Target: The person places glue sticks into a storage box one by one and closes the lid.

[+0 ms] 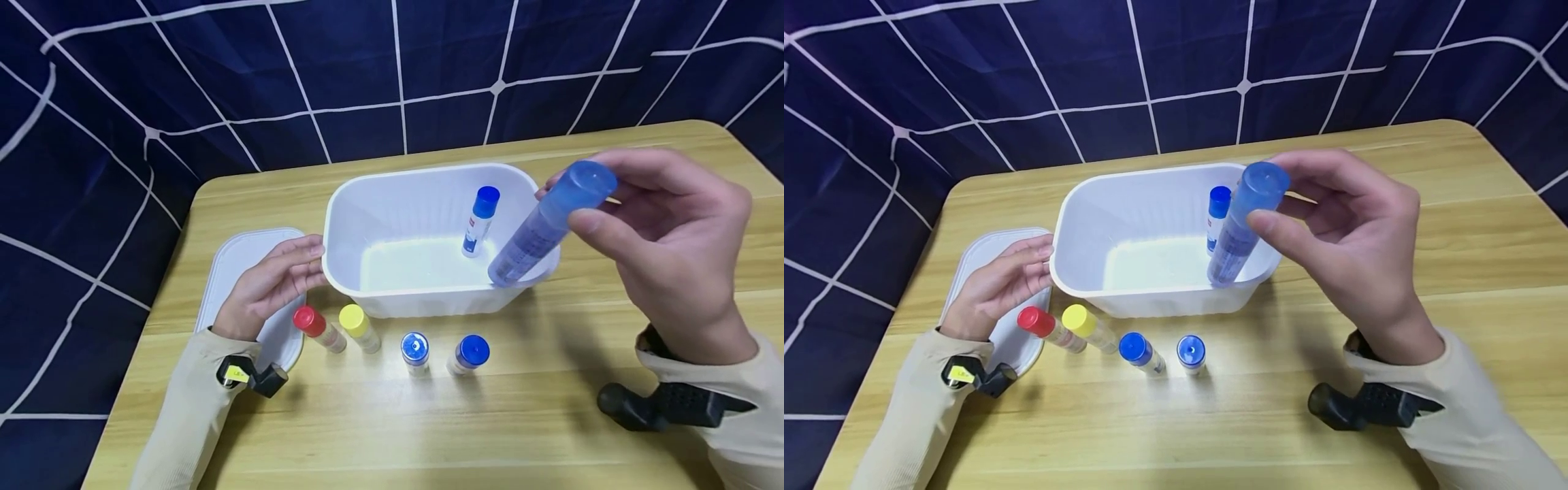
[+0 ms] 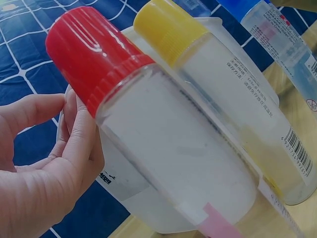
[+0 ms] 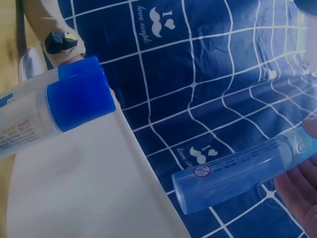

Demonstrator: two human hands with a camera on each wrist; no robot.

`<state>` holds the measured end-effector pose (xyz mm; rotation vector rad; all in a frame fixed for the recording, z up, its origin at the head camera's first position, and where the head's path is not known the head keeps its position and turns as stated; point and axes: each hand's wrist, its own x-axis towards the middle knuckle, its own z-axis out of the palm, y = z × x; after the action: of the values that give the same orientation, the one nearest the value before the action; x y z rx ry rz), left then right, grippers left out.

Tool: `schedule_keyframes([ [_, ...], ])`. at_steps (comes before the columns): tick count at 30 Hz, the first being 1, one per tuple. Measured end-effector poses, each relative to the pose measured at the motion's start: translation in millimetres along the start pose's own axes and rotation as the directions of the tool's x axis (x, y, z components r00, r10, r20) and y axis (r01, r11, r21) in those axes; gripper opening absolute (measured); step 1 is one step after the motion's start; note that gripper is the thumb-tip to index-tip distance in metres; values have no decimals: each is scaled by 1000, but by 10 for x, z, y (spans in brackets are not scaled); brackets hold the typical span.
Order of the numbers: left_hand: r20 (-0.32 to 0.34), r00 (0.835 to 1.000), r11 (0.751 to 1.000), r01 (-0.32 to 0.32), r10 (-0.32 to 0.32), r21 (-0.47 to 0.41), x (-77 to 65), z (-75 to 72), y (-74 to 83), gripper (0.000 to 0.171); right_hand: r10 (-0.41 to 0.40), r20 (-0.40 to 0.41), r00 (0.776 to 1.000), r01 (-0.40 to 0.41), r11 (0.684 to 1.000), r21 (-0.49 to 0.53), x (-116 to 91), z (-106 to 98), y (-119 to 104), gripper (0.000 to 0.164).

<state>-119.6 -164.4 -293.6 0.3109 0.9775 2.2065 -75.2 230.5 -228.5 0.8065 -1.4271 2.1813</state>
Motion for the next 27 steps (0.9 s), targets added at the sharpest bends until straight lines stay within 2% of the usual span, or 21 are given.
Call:
schedule_keyframes([
  [6, 6, 1000, 1000, -2, 2, -6, -7, -11, -1, 20, 2, -7, 1000, -2, 1000, 17, 27, 102, 42, 43],
  [17, -20, 1000, 1000, 3, -2, 20, -4, 3, -9, 18, 32, -20, 999, -30, 997, 76, 10, 111, 98, 41],
  [27, -18, 1000, 1000, 4, -4, 6, -4, 1, -2, 19, -5, -34, 999, 8, 997, 78, 56, 219, 85, 39],
])
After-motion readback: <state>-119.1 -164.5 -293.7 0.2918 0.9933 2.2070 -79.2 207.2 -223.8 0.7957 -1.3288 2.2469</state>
